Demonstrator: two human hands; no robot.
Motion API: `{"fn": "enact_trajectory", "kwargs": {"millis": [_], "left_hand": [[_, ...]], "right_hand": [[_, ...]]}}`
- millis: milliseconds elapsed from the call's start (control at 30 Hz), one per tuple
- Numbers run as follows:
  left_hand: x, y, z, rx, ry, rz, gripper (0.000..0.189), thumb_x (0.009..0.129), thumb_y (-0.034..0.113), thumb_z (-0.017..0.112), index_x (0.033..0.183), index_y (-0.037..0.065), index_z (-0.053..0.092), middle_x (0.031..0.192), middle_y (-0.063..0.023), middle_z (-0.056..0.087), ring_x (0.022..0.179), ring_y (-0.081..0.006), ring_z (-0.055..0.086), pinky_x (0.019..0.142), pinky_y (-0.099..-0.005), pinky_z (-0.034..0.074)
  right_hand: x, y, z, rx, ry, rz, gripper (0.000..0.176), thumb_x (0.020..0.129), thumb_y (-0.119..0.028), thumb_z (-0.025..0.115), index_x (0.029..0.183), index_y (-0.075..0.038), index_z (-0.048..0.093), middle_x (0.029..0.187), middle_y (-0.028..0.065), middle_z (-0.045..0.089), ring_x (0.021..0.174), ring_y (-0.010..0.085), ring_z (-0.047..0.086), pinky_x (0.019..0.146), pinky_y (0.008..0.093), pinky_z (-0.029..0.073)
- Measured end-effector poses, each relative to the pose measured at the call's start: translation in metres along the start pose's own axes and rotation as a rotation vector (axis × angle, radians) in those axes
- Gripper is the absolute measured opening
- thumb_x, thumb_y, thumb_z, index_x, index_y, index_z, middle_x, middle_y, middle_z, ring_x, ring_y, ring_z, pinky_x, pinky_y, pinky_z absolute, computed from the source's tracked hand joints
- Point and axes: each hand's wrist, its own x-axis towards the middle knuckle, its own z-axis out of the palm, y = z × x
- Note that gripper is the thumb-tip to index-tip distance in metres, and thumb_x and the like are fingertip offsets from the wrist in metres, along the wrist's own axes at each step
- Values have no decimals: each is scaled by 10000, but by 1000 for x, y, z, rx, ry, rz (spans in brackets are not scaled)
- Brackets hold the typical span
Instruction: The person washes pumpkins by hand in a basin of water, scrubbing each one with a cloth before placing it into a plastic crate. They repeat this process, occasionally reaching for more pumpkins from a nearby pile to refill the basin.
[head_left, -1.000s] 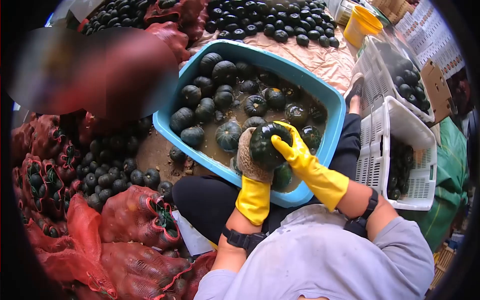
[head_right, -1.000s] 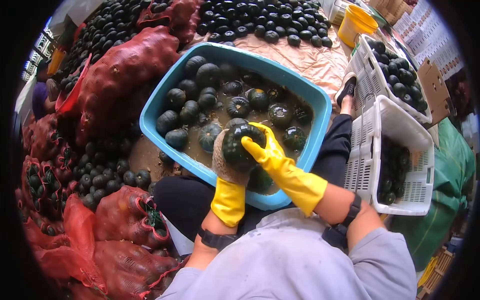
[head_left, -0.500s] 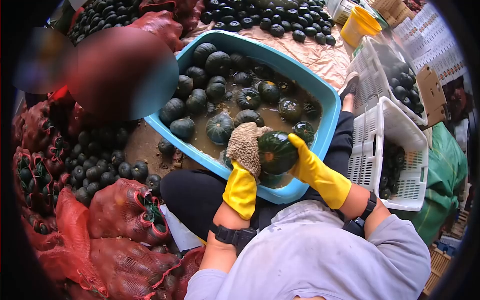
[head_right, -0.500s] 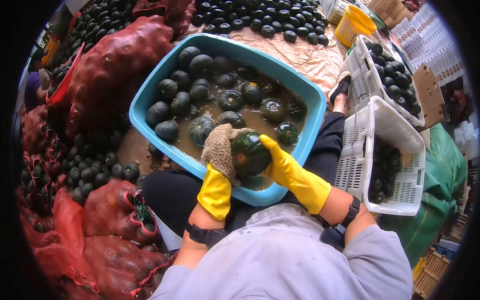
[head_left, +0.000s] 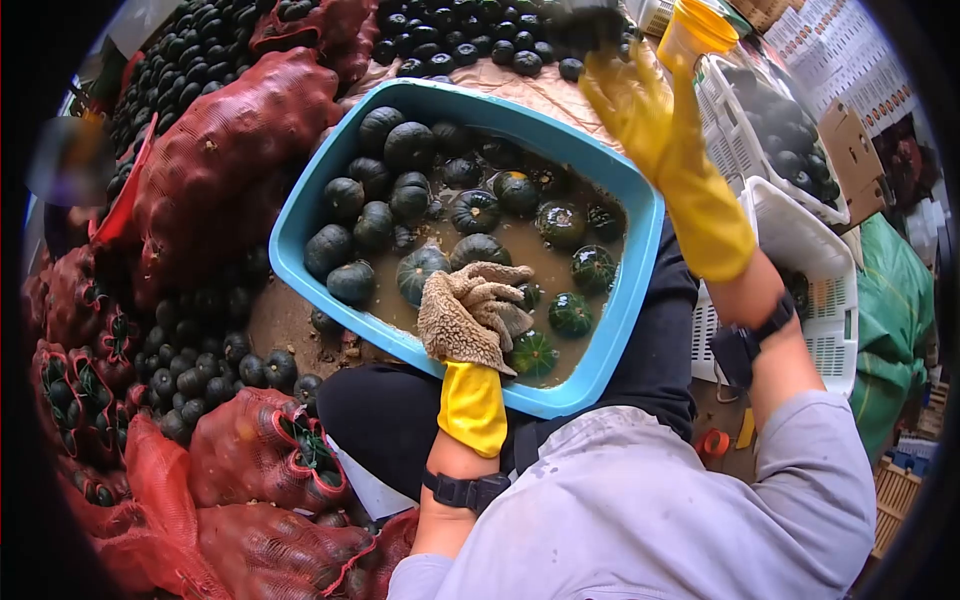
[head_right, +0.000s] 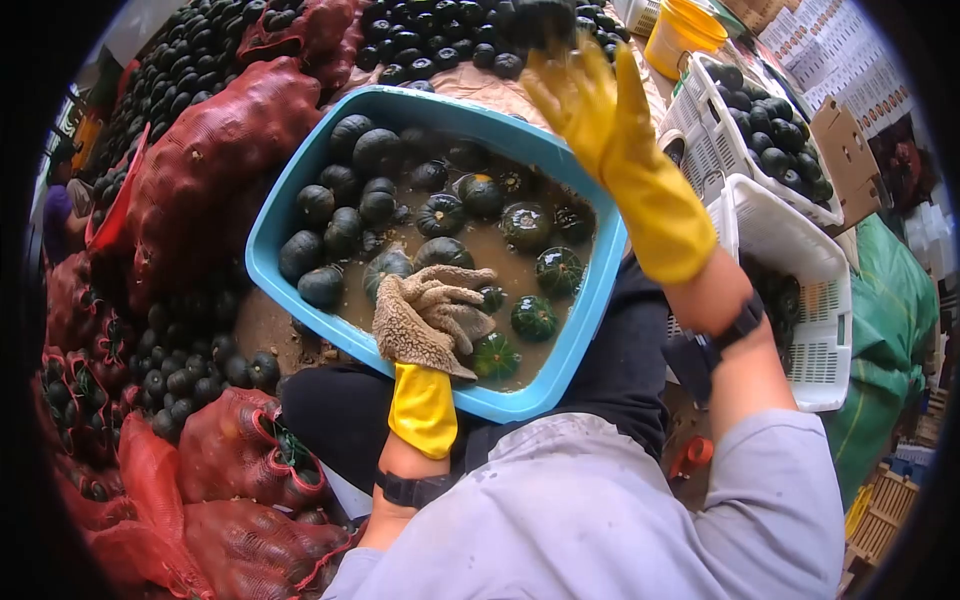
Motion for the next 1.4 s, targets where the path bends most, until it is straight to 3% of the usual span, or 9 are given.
{"fn": "enact_trajectory", "kwargs": {"millis": [200, 333, 567, 767, 867, 967, 1067, 1167, 1400], "left_hand": [[11, 0, 10, -28, 193, -92, 375, 1108, 241, 327, 1093, -77, 526, 1136, -361, 688, 645, -242, 666, 452, -225, 524], [19, -19, 19, -31, 378, -62, 212, 1083, 180, 435, 1079, -3, 543, 958, -205, 667, 595, -185, 559, 465, -247, 458], [22, -6, 22, -732, 222, -7, 275, 1019, 144, 545, 753, 197, 502, 666, 57, 361, 522, -65, 339, 402, -209, 275], [25, -5, 48, 1561, 368, 728, 249, 892, 297, 741, 930, 102, 590, 852, -90, 606, 782, -313, 657, 685, -444, 541], [-6, 11, 153, 1878, 659, -87, 725, 767, 571, 820, 1219, 43, 615, 1121, -153, 684, 973, -347, 701, 810, -507, 577], [-6, -8, 77, 1688, 327, 767, 668, 790, 506, 794, 1277, 84, 619, 1192, -134, 694, 1053, -331, 690, 883, -492, 568], [-20, 6, 68, 1288, 428, 590, 534, 773, 250, 835, 1261, 158, 639, 1122, -115, 721, 1041, -379, 694, 893, -490, 568], [-9, -16, 74, 1420, 453, 830, 902, 656, 279, 922, 1420, 71, 490, 1087, -185, 707, 1019, -428, 678, 920, -515, 547], [-15, -7, 52, 1332, 375, 639, 826, 729, 215, 895, 1463, 69, 544, 1306, -191, 676, 1238, -395, 625, 1107, -439, 496]], "right_hand": [[47, -43, -24, 1465, -843, 396, 842, 885, -453, 820, 1570, -104, 478, 1402, 200, 650, 1280, 289, 653, 1110, 413, 494], [28, -174, -25, 881, -615, 678, 916, 830, -361, 808, 1621, -131, 406, 1548, 234, 535, 1395, 406, 559, 1150, 485, 469], [10, -115, -78, 2116, -723, 573, 741, 890, -310, 842, 1546, -158, 533, 1497, 205, 593, 1362, 370, 585, 1143, 406, 472], [-7, -171, -155, 1859, 322, 723, 659, 866, -288, 881, 1441, -93, 623, 1485, 192, 588, 1434, 381, 504, 1219, 458, 373], [31, -166, -112, 2063, 238, 1354, 591, 892, -263, 844, 1407, -79, 621, 1448, 203, 596, 1356, 396, 552, 1164, 476, 423], [4, -166, -163, 2069, 191, 909, 653, 875, -262, 868, 1438, -93, 585, 1492, 204, 553, 1414, 354, 521, 1212, 450, 387], [-11, -183, -160, 2111, 394, 617, 651, 859, -225, 879, 1421, -84, 583, 1484, 189, 558, 1438, 345, 496, 1215, 442, 385], [19, -183, -127, 1858, 288, 1243, 646, 868, -203, 876, 1425, -69, 578, 1442, 192, 578, 1392, 348, 516, 1191, 421, 393], [-15, -139, -121, 2443, -13, 653, 563, 961, -317, 794, 1418, -33, 629, 1412, 171, 652, 1304, 282, 605, 1138, 382, 443]]}}
